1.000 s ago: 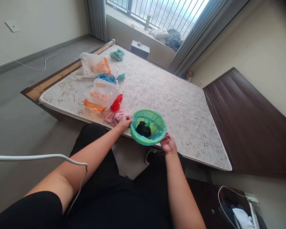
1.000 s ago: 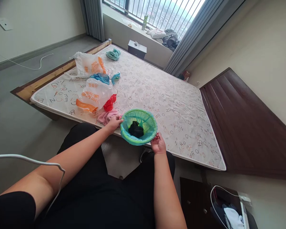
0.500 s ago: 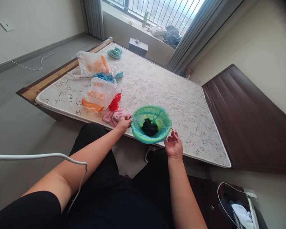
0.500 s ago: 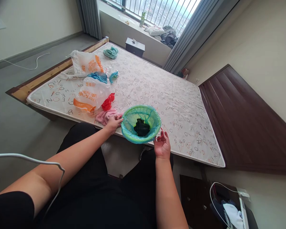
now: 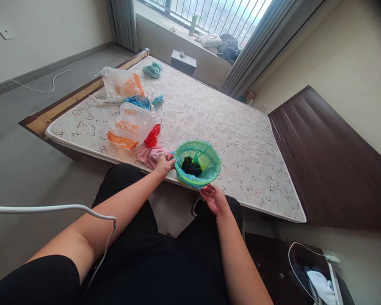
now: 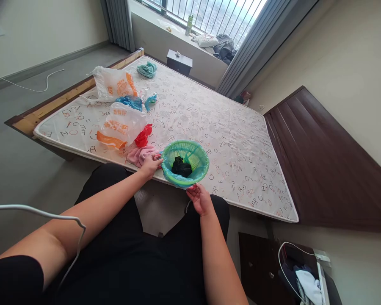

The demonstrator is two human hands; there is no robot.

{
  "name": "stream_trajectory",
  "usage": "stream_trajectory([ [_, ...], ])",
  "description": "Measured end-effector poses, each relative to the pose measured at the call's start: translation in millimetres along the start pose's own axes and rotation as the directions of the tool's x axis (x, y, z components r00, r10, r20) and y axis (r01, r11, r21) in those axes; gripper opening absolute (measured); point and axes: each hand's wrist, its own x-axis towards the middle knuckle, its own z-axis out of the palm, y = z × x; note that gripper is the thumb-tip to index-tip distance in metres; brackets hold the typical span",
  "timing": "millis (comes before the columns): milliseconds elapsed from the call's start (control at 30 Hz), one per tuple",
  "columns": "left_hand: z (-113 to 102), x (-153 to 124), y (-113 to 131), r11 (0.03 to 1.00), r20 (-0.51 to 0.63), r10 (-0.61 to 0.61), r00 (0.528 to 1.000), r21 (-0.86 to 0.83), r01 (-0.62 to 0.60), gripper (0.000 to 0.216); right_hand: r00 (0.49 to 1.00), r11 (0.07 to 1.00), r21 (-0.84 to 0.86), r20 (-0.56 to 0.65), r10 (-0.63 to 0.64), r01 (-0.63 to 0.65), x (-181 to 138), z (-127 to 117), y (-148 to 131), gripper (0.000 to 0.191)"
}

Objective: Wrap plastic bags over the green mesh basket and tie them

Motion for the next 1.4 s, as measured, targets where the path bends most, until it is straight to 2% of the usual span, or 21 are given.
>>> stream_trajectory([
  [133, 0, 0, 0, 1.000, 0.009, 0.016, 1.000, -0.001, -0.016, 0.034, 0.991, 0.981, -0.196, 0.133, 0.023, 0.004, -12, 11, -1, 0.012],
  [233, 0, -1, 0, 1.000, 0.008, 0.019, 1.000, -0.005, -0.019, 0.039, 0.984, 0.989, -0.142, 0.165, 0.068, -0.044, -21, 20, -5, 0.011],
  [333, 0, -3, -3, 0.999, 0.006, 0.051, 0.999, 0.005, -0.051, 0.046, 0.995, 0.993, 0.083, 0.063, 0.082, -0.087, -28, 30, -5, 0.007],
  [400, 0, -4, -5, 0.997, 0.014, 0.073, 0.997, 0.031, -0.074, 0.045, 0.998, 0.984, 0.167, -0.010, 0.067, -0.065, -31, 37, -3, 0.007],
  [467, 1, -6, -5, 0.995, 0.030, 0.076, 0.997, 0.064, -0.078, 0.042, 0.998, 0.989, 0.145, -0.037, 0.041, -0.035, -32, 40, -2, 0.009],
  [533, 1, -8, -4, 0.992, 0.056, 0.076, 0.996, 0.094, -0.081, 0.038, 0.997, 0.999, 0.043, -0.067, 0.028, -0.025, -30, 40, -4, 0.012],
  [600, 2, -10, -1, 0.989, 0.097, 0.071, 0.993, 0.122, -0.083, 0.032, 0.992, 0.998, -0.063, -0.125, 0.021, -0.029, -27, 36, -10, 0.015],
  [667, 3, -11, 2, 0.987, 0.134, 0.049, 0.990, 0.147, -0.069, 0.029, 0.986, 0.995, -0.100, -0.169, 0.012, -0.029, -23, 30, -19, 0.016],
  [733, 4, -11, 3, 0.986, 0.145, 0.025, 0.989, 0.161, -0.049, 0.028, 0.989, 0.999, -0.050, -0.149, 0.008, -0.016, -20, 24, -27, 0.015],
  [867, 2, -7, 4, 0.969, 0.182, 0.030, 0.983, 0.235, -0.073, 0.027, 0.998, 0.978, 0.205, -0.054, -0.017, 0.028, -14, 10, -43, 0.012],
  [967, -1, -5, 5, 0.926, 0.257, 0.050, 0.965, 0.350, -0.141, 0.025, 0.985, 0.944, 0.308, -0.154, -0.072, 0.117, -6, -3, -58, 0.016],
  [1067, -2, -8, 8, 0.879, 0.351, 0.056, 0.935, 0.427, -0.213, 0.026, 0.957, 0.932, 0.296, -0.258, -0.132, 0.209, 6, -16, -79, 0.014],
  [1167, 2, -15, 10, 0.858, 0.471, 0.059, 0.880, 0.427, -0.286, 0.025, 0.934, 0.941, 0.236, -0.320, -0.160, 0.242, 21, -20, -102, 0.007],
  [1300, 8, -22, 9, 0.835, 0.535, 0.099, 0.839, 0.413, -0.362, 0.025, 0.950, 0.975, 0.118, -0.272, -0.152, 0.190, 42, 0, -122, 0.003],
  [1400, 10, -21, 8, 0.814, 0.549, 0.153, 0.822, 0.402, -0.420, 0.020, 0.952, 0.968, -0.025, -0.177, -0.251, 0.251, 56, 30, -124, 0.007],
])
